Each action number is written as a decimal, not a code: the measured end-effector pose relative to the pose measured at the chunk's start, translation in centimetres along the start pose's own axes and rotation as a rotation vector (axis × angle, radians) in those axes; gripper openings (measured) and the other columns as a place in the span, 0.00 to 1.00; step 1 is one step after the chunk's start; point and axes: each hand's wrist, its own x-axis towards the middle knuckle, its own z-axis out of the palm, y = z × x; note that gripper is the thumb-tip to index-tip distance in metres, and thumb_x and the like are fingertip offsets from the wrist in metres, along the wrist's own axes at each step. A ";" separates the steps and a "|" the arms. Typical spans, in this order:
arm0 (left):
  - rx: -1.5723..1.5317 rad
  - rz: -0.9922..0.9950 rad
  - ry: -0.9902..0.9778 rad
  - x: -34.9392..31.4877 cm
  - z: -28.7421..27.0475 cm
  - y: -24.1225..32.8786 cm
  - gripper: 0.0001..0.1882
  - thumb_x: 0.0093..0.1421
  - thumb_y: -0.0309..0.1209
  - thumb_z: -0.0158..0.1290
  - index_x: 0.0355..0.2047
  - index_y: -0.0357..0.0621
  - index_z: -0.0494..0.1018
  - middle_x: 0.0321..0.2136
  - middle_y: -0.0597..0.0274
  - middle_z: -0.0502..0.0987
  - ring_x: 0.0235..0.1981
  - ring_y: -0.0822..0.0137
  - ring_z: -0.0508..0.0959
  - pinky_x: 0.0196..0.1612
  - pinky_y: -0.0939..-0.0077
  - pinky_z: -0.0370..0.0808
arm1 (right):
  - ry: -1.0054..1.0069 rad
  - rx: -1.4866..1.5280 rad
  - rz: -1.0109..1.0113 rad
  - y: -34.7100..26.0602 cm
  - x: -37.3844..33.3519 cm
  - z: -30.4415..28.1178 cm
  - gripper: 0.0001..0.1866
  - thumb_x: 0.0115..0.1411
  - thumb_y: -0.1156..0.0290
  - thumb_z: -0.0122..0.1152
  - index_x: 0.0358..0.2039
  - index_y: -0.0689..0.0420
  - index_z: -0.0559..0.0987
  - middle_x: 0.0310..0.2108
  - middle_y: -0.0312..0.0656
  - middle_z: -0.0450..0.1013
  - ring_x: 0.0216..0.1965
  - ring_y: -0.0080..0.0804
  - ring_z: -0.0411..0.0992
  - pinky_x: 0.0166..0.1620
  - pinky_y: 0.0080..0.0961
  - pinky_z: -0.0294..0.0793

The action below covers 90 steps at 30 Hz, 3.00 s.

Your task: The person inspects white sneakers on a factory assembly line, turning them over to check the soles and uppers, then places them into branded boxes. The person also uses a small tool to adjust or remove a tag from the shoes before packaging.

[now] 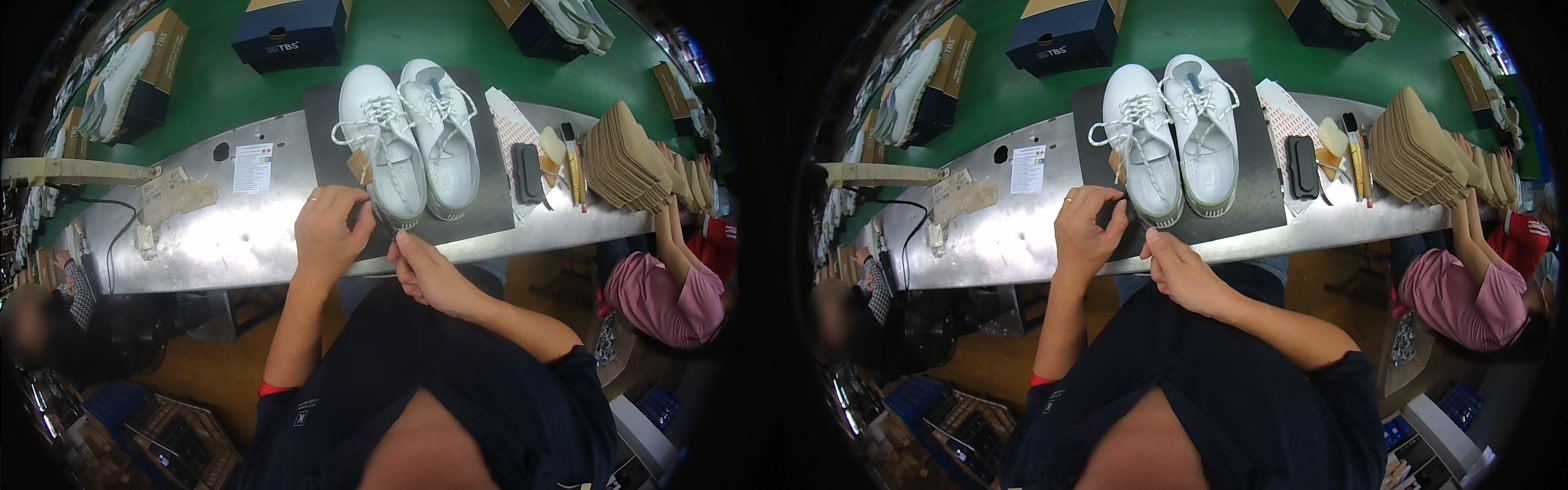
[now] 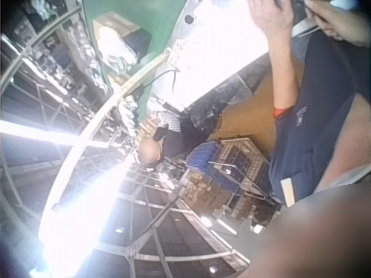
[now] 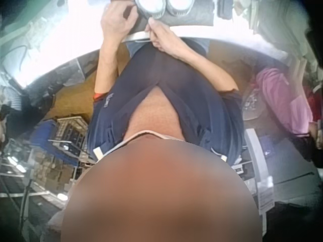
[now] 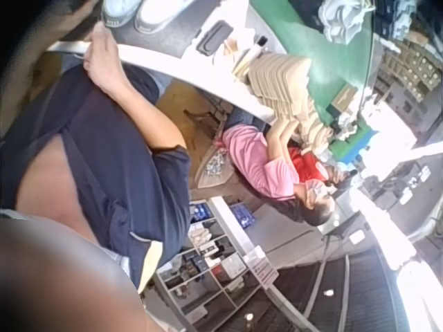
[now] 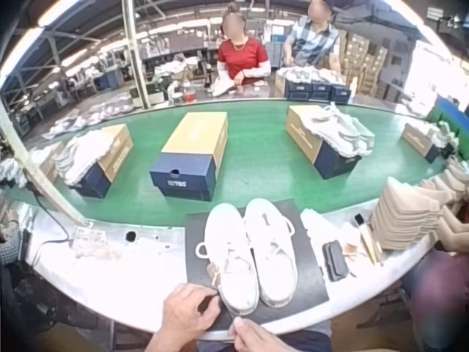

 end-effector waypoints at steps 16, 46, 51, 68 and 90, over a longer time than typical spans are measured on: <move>0.051 0.066 -0.022 0.2 1.3 0.0 0.08 0.44 0.22 0.60 0.26 0.44 0.72 0.24 0.62 0.72 0.26 0.58 0.71 0.29 0.65 0.69 | 0.036 0.015 -0.007 -0.2 0.6 0.2 0.22 0.74 0.49 0.33 0.36 0.55 0.66 0.17 0.28 0.54 0.17 0.17 0.52 0.18 0.17 0.52; -0.139 0.032 0.108 -3.1 3.7 1.4 0.31 0.48 0.36 0.69 0.52 0.43 0.71 0.61 0.41 0.61 0.58 0.47 0.67 0.56 0.60 0.68 | 0.612 -1.355 -0.740 -9.0 -4.5 -4.4 0.15 0.56 0.66 0.68 0.42 0.60 0.79 0.28 0.43 0.73 0.27 0.36 0.75 0.29 0.30 0.73; -0.104 0.065 0.131 -2.8 6.9 0.7 0.42 0.45 0.40 0.71 0.58 0.45 0.65 0.66 0.32 0.52 0.65 0.38 0.59 0.62 0.52 0.64 | 0.566 -1.718 -0.764 -9.9 -2.1 -3.8 0.12 0.54 0.65 0.67 0.35 0.57 0.80 0.26 0.41 0.72 0.25 0.37 0.76 0.27 0.31 0.74; -0.101 0.042 0.152 -3.3 7.3 0.2 0.40 0.42 0.39 0.73 0.55 0.46 0.68 0.66 0.33 0.52 0.62 0.39 0.63 0.59 0.53 0.67 | 0.162 -2.181 -0.787 -14.0 0.7 -2.9 0.06 0.48 0.71 0.64 0.24 0.60 0.81 0.23 0.46 0.77 0.26 0.39 0.79 0.29 0.31 0.79; -0.095 0.011 0.142 -3.2 7.2 0.3 0.39 0.42 0.39 0.73 0.55 0.50 0.68 0.65 0.36 0.54 0.62 0.39 0.64 0.59 0.53 0.67 | 0.010 -2.287 -0.609 -16.1 0.8 -1.9 0.05 0.43 0.76 0.66 0.25 0.59 0.83 0.23 0.48 0.78 0.27 0.41 0.81 0.31 0.31 0.80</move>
